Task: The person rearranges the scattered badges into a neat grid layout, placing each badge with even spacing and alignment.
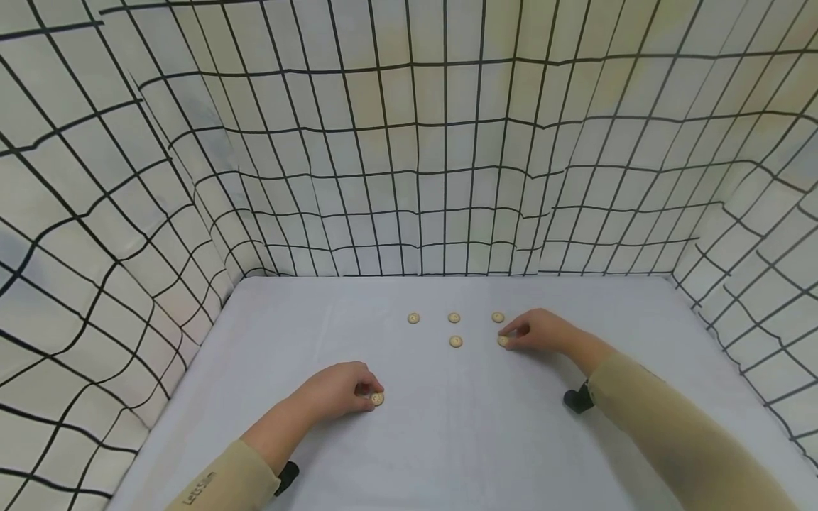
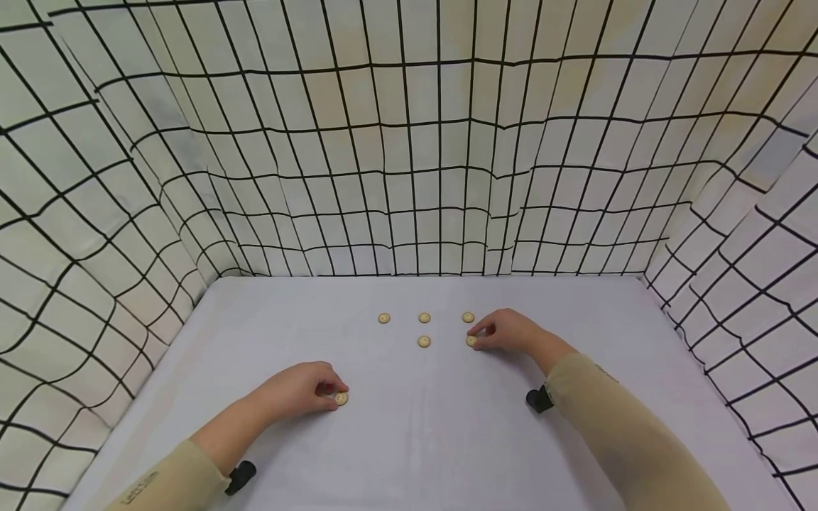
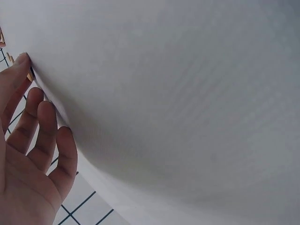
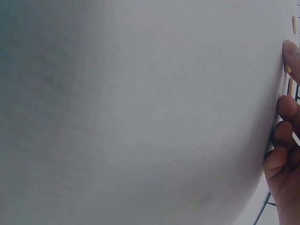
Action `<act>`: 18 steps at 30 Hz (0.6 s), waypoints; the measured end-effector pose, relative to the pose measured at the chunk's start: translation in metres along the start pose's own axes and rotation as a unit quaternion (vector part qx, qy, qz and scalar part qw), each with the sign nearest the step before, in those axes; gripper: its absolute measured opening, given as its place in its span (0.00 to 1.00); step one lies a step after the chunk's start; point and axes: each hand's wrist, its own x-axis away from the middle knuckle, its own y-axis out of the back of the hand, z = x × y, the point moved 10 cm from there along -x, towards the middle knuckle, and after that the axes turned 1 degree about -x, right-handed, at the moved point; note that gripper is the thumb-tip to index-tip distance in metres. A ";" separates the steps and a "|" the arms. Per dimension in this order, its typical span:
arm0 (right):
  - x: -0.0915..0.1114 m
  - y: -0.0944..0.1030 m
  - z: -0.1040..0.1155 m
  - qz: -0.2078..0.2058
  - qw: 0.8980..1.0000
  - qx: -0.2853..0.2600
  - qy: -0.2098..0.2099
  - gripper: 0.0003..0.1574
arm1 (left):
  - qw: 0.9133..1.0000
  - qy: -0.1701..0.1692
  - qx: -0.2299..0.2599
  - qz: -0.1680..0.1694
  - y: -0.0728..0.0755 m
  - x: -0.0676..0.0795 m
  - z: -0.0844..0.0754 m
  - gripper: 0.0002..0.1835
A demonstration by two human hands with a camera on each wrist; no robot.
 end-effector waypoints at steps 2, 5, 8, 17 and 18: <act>0.000 0.000 0.000 -0.001 1.000 -0.001 -0.001 0.18 | 1.000 -0.001 -0.004 -0.001 0.000 0.000 -0.001 0.10; 0.001 0.000 0.001 -0.001 1.000 -0.001 0.000 0.18 | 1.000 -0.009 -0.007 -0.004 0.002 0.000 -0.003 0.10; 0.002 -0.001 0.001 0.000 1.000 -0.001 -0.003 0.18 | 1.000 -0.016 -0.006 -0.004 0.004 0.000 -0.006 0.10; 0.004 0.000 0.004 -0.005 1.000 -0.002 -0.004 0.18 | 1.000 0.001 0.012 -0.020 0.011 -0.016 -0.003 0.10; 0.004 0.001 0.004 -0.005 1.000 -0.001 -0.001 0.18 | 1.000 0.003 0.014 -0.022 0.012 -0.019 -0.003 0.09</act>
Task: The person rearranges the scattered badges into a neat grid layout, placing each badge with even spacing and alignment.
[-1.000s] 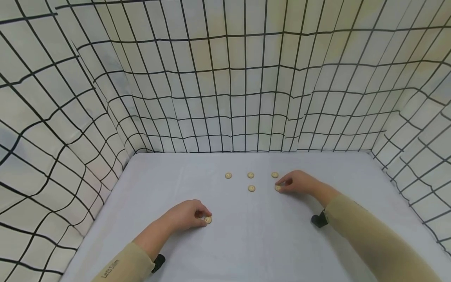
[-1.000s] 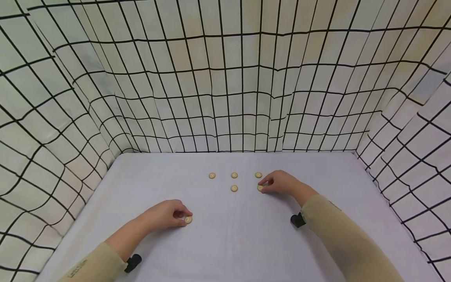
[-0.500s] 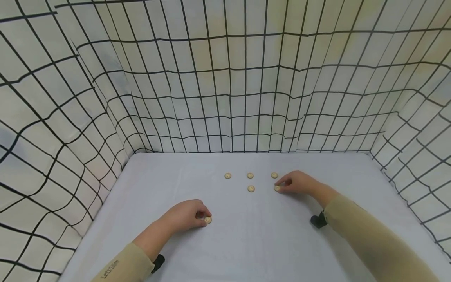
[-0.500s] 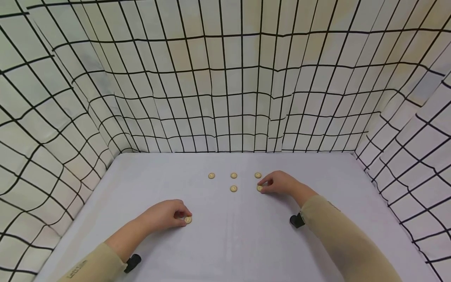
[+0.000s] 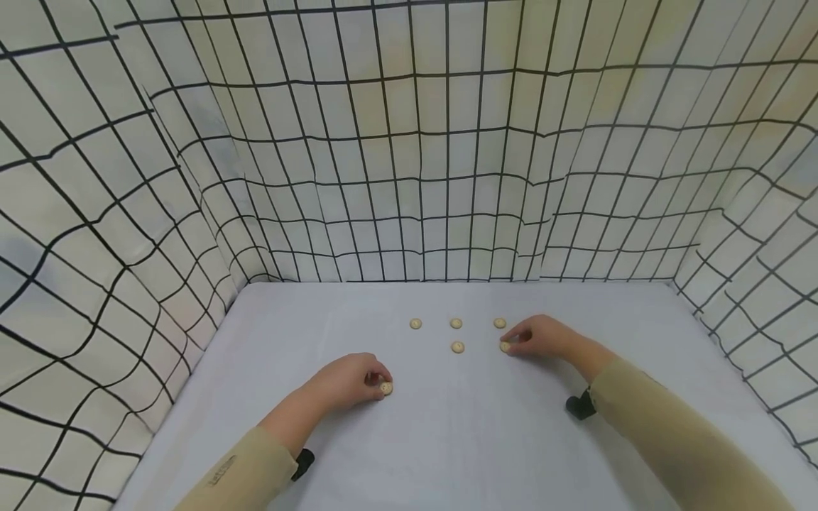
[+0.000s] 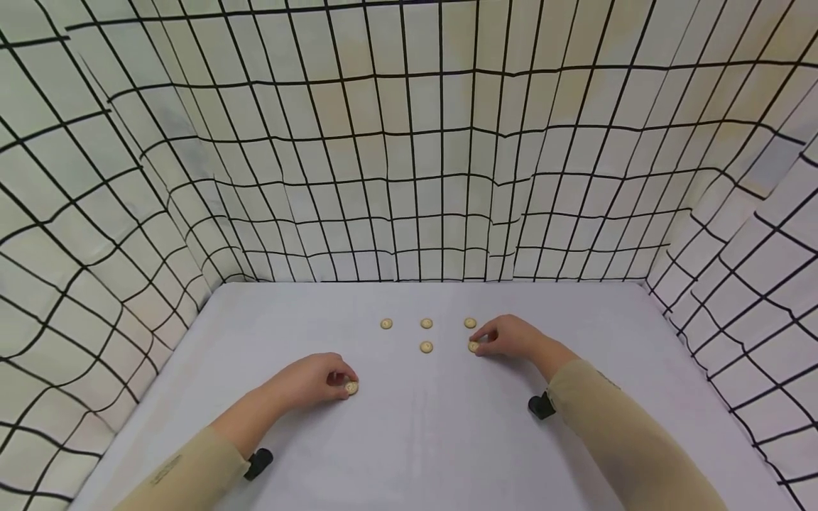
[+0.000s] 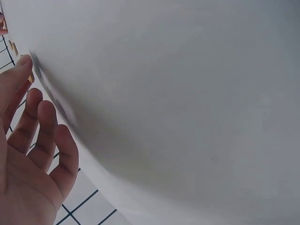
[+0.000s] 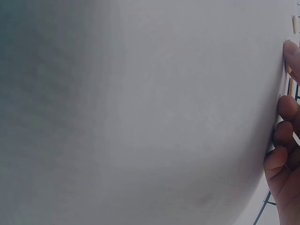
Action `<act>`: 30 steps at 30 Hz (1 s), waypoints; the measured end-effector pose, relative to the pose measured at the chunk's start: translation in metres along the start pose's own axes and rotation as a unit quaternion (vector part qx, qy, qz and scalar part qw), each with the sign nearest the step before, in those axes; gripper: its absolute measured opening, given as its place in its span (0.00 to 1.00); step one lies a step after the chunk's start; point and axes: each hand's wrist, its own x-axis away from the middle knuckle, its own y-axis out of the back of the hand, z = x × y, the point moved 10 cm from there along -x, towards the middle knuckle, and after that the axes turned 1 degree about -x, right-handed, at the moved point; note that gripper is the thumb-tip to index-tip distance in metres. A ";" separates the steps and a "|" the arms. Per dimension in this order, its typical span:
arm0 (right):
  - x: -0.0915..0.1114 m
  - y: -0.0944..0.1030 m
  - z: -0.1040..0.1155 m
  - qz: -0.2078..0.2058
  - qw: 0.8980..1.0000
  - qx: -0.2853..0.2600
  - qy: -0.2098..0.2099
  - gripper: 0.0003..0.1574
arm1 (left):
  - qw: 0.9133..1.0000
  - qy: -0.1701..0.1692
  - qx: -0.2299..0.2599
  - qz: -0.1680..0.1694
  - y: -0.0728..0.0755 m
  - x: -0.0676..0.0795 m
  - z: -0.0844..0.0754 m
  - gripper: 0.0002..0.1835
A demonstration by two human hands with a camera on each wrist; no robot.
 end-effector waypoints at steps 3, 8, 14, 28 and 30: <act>0.001 0.000 -0.001 -0.003 1.000 -0.002 0.000 0.18 | 1.000 0.004 -0.001 -0.001 0.000 -0.013 0.001 0.09; 0.002 0.000 -0.002 -0.006 1.000 -0.003 -0.001 0.17 | 1.000 0.014 -0.004 0.005 0.000 -0.034 0.002 0.09; 0.002 0.001 -0.001 -0.008 1.000 -0.002 -0.001 0.17 | 1.000 0.018 -0.001 0.001 0.004 -0.057 0.000 0.08; 0.000 -0.001 -0.001 -0.009 1.000 -0.001 0.011 0.17 | 0.999 0.040 0.027 0.004 0.007 -0.086 -0.004 0.10; 0.000 -0.001 -0.002 -0.009 1.000 -0.003 0.010 0.17 | 0.998 0.046 0.037 0.004 0.007 -0.086 -0.003 0.11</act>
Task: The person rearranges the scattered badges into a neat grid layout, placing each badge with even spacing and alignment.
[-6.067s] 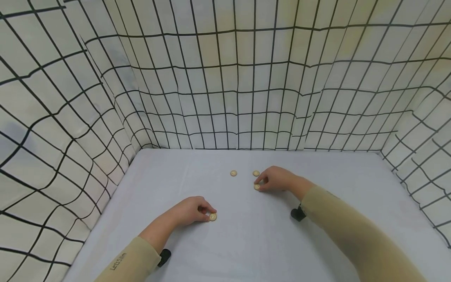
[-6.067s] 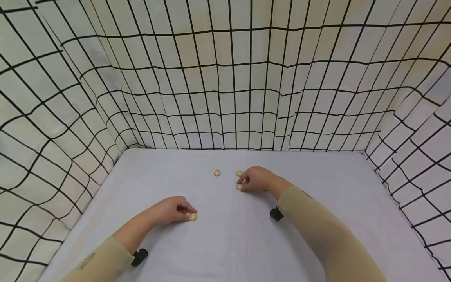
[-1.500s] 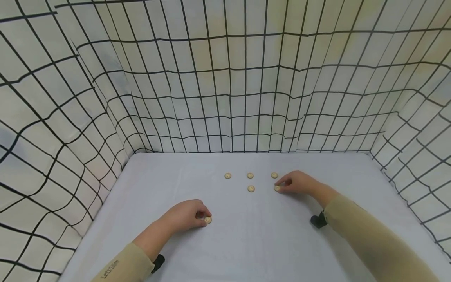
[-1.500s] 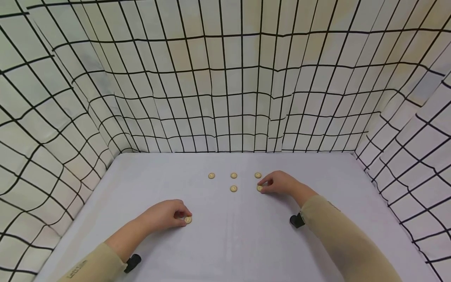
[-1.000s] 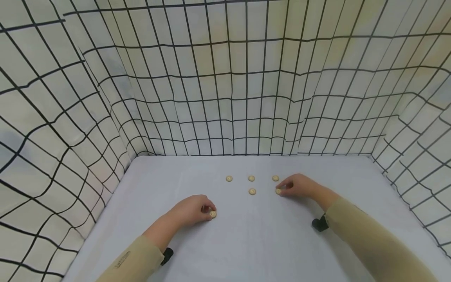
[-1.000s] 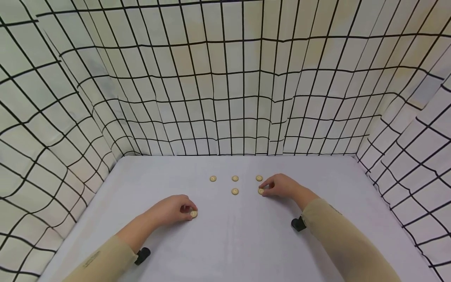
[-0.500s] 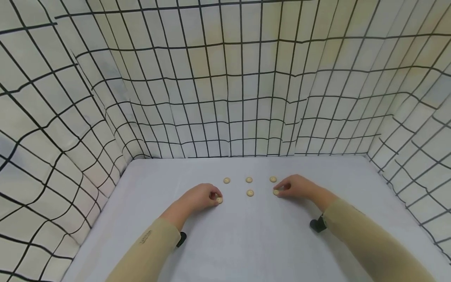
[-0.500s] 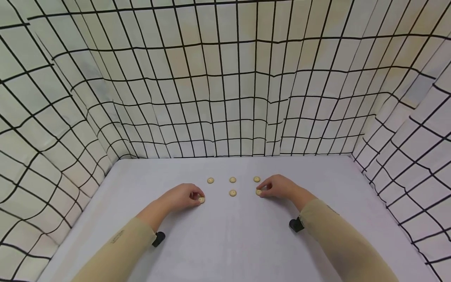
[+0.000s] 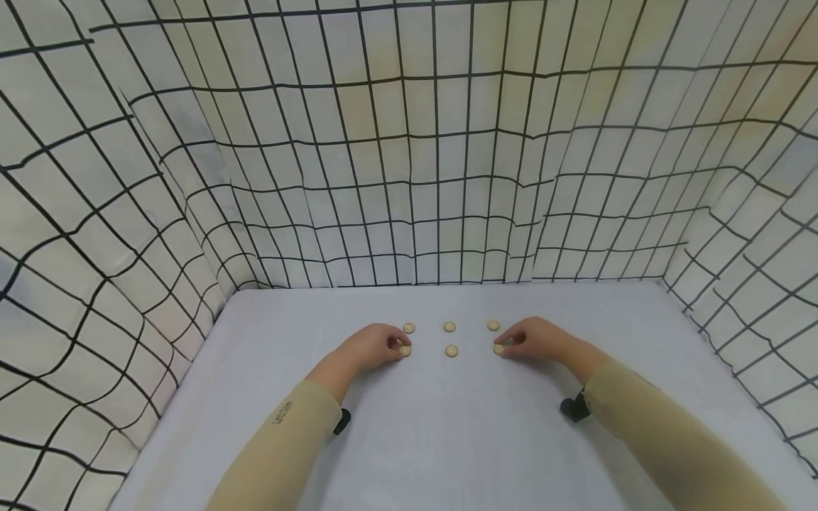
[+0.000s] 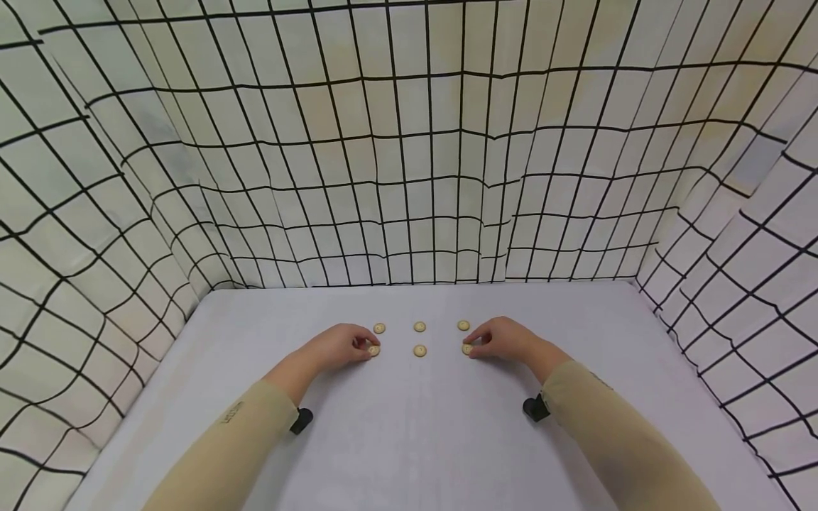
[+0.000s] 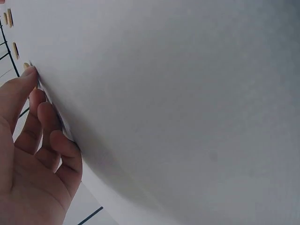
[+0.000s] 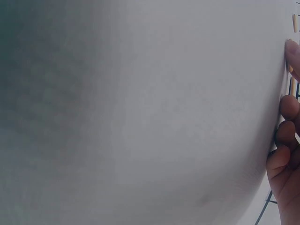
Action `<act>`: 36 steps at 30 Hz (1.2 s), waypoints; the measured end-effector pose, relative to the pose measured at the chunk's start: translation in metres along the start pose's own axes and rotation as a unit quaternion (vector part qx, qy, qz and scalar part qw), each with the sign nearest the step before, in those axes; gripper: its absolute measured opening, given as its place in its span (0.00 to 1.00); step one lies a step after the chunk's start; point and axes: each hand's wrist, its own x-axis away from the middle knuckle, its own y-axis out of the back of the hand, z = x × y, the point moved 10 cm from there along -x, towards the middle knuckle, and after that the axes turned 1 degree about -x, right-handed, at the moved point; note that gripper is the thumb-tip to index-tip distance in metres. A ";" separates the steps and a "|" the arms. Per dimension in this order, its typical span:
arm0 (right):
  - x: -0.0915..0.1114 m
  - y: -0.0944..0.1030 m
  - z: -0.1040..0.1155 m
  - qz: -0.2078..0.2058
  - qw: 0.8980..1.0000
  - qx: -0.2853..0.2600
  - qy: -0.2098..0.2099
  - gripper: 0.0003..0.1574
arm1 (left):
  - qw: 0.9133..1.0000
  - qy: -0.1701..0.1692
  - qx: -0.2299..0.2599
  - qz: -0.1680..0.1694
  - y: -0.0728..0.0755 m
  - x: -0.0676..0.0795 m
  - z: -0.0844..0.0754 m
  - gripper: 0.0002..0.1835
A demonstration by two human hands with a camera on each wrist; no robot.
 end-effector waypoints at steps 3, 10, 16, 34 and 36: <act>-0.001 0.000 -0.002 -0.001 1.000 -0.003 0.001 0.17 | 1.000 0.004 0.013 -0.003 0.000 0.000 0.002 0.12; 0.000 0.000 -0.004 -0.005 1.000 -0.010 0.003 0.17 | 0.999 0.011 0.030 -0.007 0.000 -0.002 0.005 0.13; 0.001 0.001 -0.004 -0.007 1.000 -0.013 0.003 0.17 | 0.999 0.019 0.038 -0.008 -0.001 -0.001 0.007 0.13; 0.001 0.000 -0.003 0.002 1.000 -0.018 -0.001 0.20 | 0.998 0.024 0.058 -0.003 -0.001 0.002 0.011 0.15; 0.001 0.000 -0.003 0.003 1.000 -0.021 -0.003 0.21 | 0.998 0.021 0.065 -0.002 0.000 0.002 0.012 0.15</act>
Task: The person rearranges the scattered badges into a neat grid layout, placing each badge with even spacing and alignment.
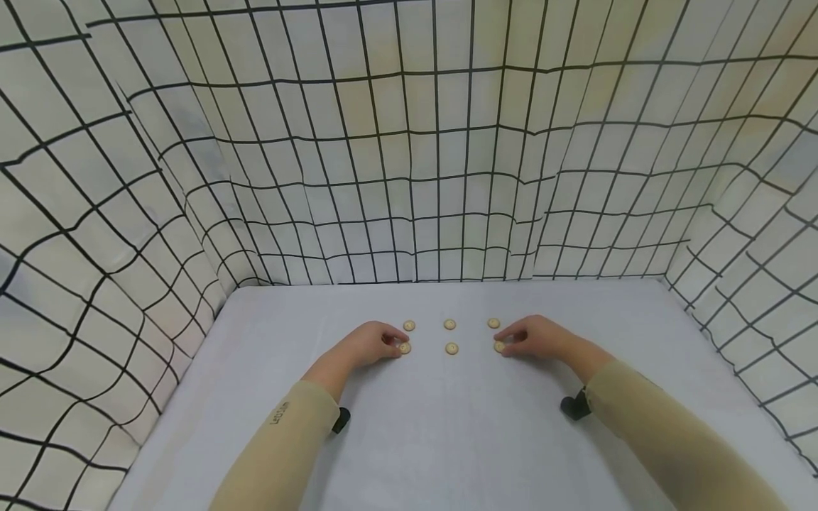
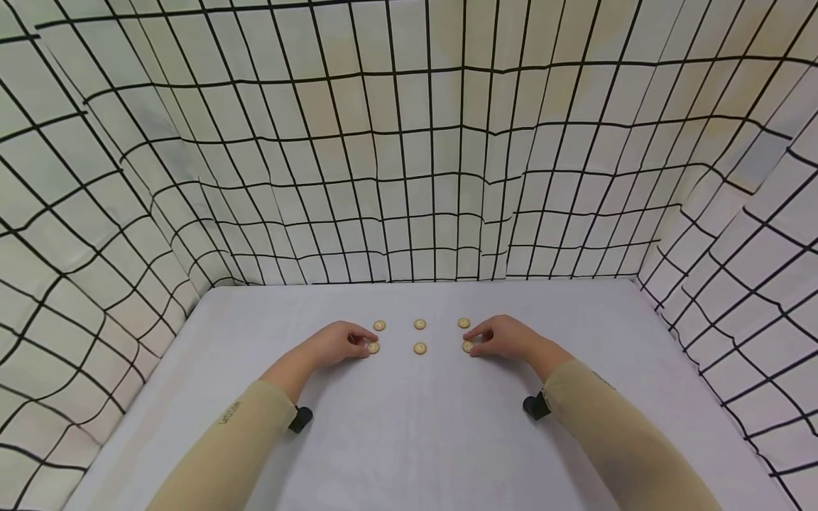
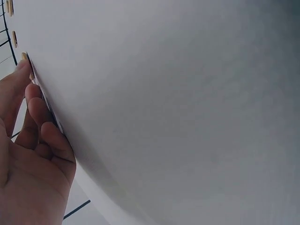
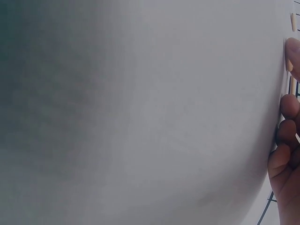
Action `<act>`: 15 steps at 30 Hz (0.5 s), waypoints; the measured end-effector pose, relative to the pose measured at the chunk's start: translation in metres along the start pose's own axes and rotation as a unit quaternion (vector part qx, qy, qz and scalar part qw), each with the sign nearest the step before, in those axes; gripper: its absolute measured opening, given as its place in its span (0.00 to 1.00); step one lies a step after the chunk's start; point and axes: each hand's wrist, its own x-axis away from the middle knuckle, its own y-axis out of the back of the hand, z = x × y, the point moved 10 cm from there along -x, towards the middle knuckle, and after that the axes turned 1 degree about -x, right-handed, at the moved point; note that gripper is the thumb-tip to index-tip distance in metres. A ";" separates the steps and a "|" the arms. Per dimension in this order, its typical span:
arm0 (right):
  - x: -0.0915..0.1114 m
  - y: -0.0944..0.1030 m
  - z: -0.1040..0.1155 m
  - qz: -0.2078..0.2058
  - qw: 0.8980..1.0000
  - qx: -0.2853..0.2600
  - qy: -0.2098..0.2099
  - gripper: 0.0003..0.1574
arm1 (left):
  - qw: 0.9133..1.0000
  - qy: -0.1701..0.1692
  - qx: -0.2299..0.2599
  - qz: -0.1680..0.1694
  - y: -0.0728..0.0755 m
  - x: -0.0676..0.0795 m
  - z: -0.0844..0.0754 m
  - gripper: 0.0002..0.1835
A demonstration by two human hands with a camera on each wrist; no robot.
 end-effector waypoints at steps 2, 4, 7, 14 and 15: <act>0.000 0.001 -0.001 -0.002 1.000 -0.003 -0.002 0.22 | 1.000 -0.004 0.011 0.001 0.001 0.000 0.000 0.15; 0.000 0.001 -0.002 -0.005 1.000 -0.006 -0.004 0.23 | 1.000 -0.006 0.024 0.001 0.002 0.000 0.001 0.16; 0.000 0.002 -0.004 -0.012 1.000 -0.012 -0.008 0.25 | 0.999 -0.011 0.039 0.000 0.004 0.001 0.004 0.17; 0.010 0.007 0.001 -0.032 0.999 -0.022 0.018 0.27 | 0.999 -0.016 0.047 0.010 0.010 0.011 0.006 0.16; 0.013 0.008 0.003 -0.035 0.999 -0.022 0.026 0.28 | 0.999 -0.016 0.047 0.010 0.012 0.014 0.005 0.16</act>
